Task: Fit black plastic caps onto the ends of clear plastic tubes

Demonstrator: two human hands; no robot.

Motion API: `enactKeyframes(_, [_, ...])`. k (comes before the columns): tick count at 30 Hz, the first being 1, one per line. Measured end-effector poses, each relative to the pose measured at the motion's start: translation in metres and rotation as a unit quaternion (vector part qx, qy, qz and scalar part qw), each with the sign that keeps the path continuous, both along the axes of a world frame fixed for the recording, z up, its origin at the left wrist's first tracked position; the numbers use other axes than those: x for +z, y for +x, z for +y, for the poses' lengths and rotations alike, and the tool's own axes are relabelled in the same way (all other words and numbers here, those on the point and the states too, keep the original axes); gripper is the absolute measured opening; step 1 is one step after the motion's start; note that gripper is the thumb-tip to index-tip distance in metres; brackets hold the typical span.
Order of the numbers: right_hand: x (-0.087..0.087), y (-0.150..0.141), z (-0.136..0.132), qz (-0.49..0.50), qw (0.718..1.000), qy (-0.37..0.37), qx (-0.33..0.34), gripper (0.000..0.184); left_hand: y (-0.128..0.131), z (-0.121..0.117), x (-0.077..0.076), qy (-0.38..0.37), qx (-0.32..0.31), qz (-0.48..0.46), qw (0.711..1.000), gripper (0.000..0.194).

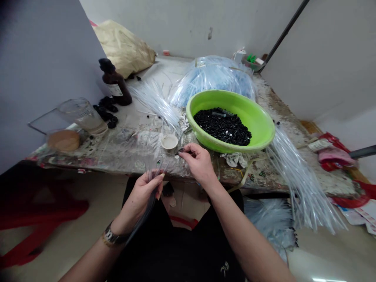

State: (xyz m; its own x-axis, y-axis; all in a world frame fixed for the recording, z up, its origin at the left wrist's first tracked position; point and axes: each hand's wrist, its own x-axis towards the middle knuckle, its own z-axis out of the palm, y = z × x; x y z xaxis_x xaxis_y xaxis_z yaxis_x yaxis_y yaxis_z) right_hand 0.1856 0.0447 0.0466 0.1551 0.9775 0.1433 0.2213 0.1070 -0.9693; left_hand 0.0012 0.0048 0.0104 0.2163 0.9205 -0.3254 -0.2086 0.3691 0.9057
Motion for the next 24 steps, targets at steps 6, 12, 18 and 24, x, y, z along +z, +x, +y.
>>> enactKeyframes(6, [0.003, 0.005, -0.02, 0.022, 1.0, -0.022, -0.003, 0.007, 0.002, 0.002, 0.005, 0.012, -0.021, 0.028, 0.999, 0.02])
enactKeyframes(12, [-0.001, 0.006, -0.033, 0.018, 0.999, -0.033, 0.003, 0.008, 0.009, -0.006, 0.003, 0.01, -0.044, 0.032, 0.998, 0.027])
enactKeyframes(18, [-0.002, 0.007, -0.042, 0.02, 0.999, -0.045, 0.008, 0.008, 0.013, -0.011, 0.005, -0.019, -0.05, 0.018, 0.998, 0.024])
enactKeyframes(24, [-0.001, 0.008, -0.05, 0.018, 0.998, -0.064, 0.012, 0.009, 0.011, -0.01, 0.005, -0.02, -0.076, 0.02, 0.997, 0.023])
